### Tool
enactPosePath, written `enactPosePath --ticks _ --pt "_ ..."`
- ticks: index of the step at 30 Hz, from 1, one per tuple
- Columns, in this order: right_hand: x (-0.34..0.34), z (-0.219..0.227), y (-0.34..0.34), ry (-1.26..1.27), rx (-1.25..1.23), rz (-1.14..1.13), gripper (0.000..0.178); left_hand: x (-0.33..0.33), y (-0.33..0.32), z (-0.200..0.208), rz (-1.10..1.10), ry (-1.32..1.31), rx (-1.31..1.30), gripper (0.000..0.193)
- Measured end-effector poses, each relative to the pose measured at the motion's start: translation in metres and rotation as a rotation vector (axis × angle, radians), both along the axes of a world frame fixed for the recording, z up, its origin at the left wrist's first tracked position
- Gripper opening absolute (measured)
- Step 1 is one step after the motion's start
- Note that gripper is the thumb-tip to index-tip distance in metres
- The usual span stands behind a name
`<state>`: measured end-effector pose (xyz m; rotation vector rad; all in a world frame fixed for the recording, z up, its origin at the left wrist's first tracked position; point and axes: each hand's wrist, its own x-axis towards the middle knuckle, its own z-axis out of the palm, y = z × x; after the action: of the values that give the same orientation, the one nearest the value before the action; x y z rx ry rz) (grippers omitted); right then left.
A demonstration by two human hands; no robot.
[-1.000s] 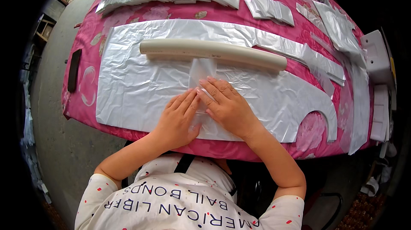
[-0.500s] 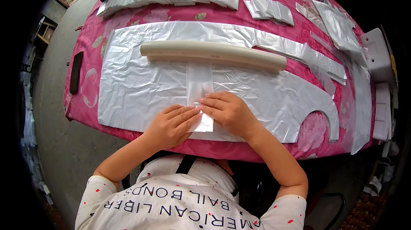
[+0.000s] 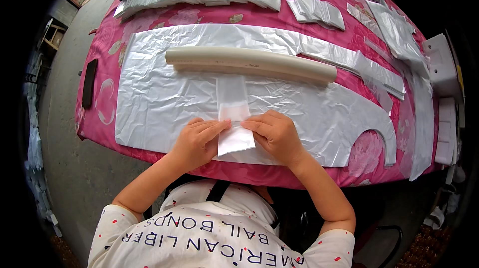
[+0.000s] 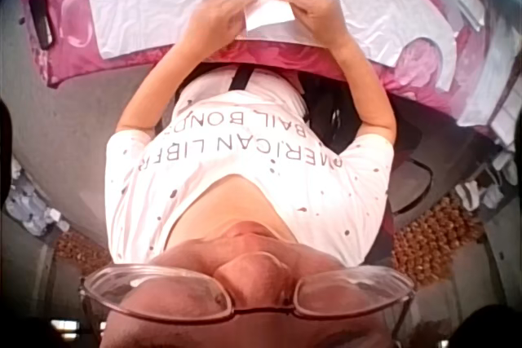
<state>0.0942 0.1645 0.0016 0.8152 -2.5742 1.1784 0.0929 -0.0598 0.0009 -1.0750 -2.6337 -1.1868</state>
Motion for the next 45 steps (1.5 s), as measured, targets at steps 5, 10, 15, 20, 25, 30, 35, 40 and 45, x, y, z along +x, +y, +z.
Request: enactPosePath --ticks 5,10,15,20,25,30,35,40,45 --pt "-0.013 0.017 -0.012 -0.398 -0.03 -0.203 0.011 -0.008 0.007 0.0 0.219 -0.333 0.122 0.05" --pt "-0.041 0.032 -0.015 -0.852 0.036 -0.261 0.023 -0.029 0.013 0.007 0.363 -0.42 0.016 0.07" --pt "-0.05 0.03 -0.019 -0.891 0.111 -0.289 0.028 -0.038 0.014 0.009 0.394 -0.539 0.038 0.075" --pt "-0.054 0.029 -0.02 -0.95 0.095 -0.317 0.03 -0.039 0.013 0.023 0.421 -0.433 -0.024 0.069" --pt "-0.066 0.031 -0.016 -1.118 0.109 -0.262 0.028 -0.029 0.02 0.011 0.149 0.301 -0.107 0.052" --pt "-0.069 0.025 -0.015 -1.167 -0.008 -0.261 0.029 -0.029 0.04 0.004 0.11 0.203 -0.298 0.072" --pt "-0.07 0.023 -0.013 -1.14 0.042 -0.25 0.028 -0.031 0.045 -0.015 0.179 0.116 -0.386 0.101" --pt "-0.063 0.026 -0.017 -1.05 0.055 -0.279 0.025 -0.03 0.044 -0.015 0.149 0.069 -0.376 0.112" --pt "-0.039 0.041 -0.025 -0.7 0.341 -0.376 0.02 -0.031 0.044 -0.019 0.169 0.094 -0.381 0.112"
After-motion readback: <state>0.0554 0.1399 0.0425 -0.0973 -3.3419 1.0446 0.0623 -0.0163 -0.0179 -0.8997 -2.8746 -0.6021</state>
